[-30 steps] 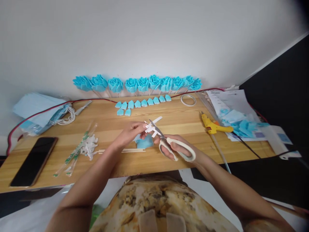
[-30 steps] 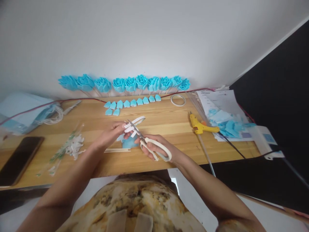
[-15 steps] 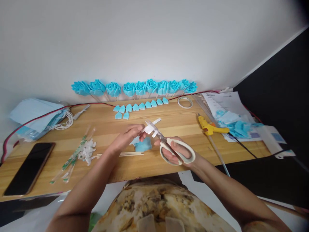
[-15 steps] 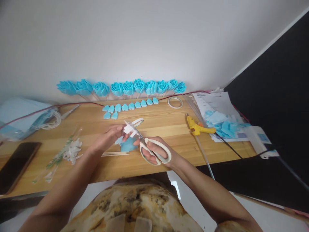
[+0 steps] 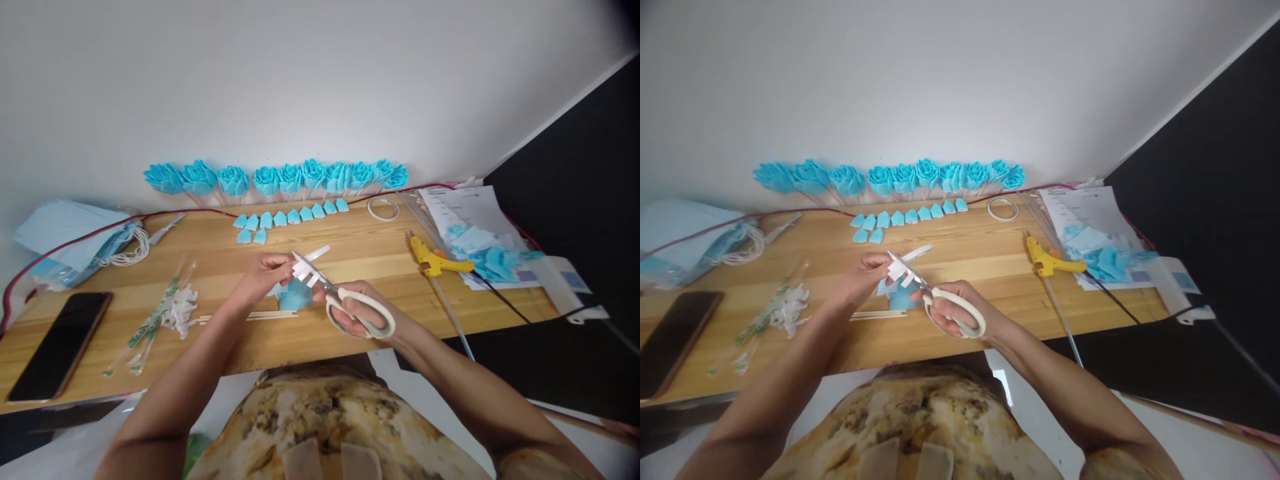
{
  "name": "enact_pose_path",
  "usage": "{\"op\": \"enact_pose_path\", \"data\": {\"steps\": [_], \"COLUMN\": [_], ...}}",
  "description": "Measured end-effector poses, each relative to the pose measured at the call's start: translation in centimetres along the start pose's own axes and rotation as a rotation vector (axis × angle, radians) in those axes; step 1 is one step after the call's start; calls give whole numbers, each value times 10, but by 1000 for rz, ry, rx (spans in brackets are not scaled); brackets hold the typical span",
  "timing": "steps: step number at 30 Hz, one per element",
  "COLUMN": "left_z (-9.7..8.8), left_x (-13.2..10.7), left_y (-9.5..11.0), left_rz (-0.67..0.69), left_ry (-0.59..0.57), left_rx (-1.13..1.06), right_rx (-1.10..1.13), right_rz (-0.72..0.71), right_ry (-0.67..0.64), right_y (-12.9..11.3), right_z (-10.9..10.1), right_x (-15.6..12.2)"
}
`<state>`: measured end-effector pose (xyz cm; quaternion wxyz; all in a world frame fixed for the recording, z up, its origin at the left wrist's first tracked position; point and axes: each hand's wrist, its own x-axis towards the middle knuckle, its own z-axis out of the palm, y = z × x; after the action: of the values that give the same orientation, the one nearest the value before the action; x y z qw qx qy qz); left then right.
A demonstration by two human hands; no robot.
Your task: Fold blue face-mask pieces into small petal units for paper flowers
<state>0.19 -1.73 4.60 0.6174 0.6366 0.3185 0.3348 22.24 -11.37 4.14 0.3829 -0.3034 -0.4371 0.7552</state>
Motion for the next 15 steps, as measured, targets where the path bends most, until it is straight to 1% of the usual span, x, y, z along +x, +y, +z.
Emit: {"op": "enact_pose_path", "data": {"steps": [5, 8, 10, 11, 13, 15], "left_z": [0, 4, 6, 7, 6, 3], "left_x": [3, 3, 3, 3, 3, 5], "left_y": [-8, -9, -7, -5, -4, -4], "left_rz": [-12, -95, -160, -171, -135, -67], "left_ry": [55, 107, 103, 93, 95, 129], "left_rx": [-26, -3, 43, 62, 76, 93], "right_rx": [-116, -257, -326, -326, -263, -201], "right_rz": [32, 89, 119, 122, 104, 64], "right_ry": [62, 68, 39, 35, 66, 118], "right_y": [2, 5, 7, 7, 4, -2], "right_z": [-3, 3, 9, 10, 11, 7], "right_x": [7, 12, 15, 15, 12, 3]}}
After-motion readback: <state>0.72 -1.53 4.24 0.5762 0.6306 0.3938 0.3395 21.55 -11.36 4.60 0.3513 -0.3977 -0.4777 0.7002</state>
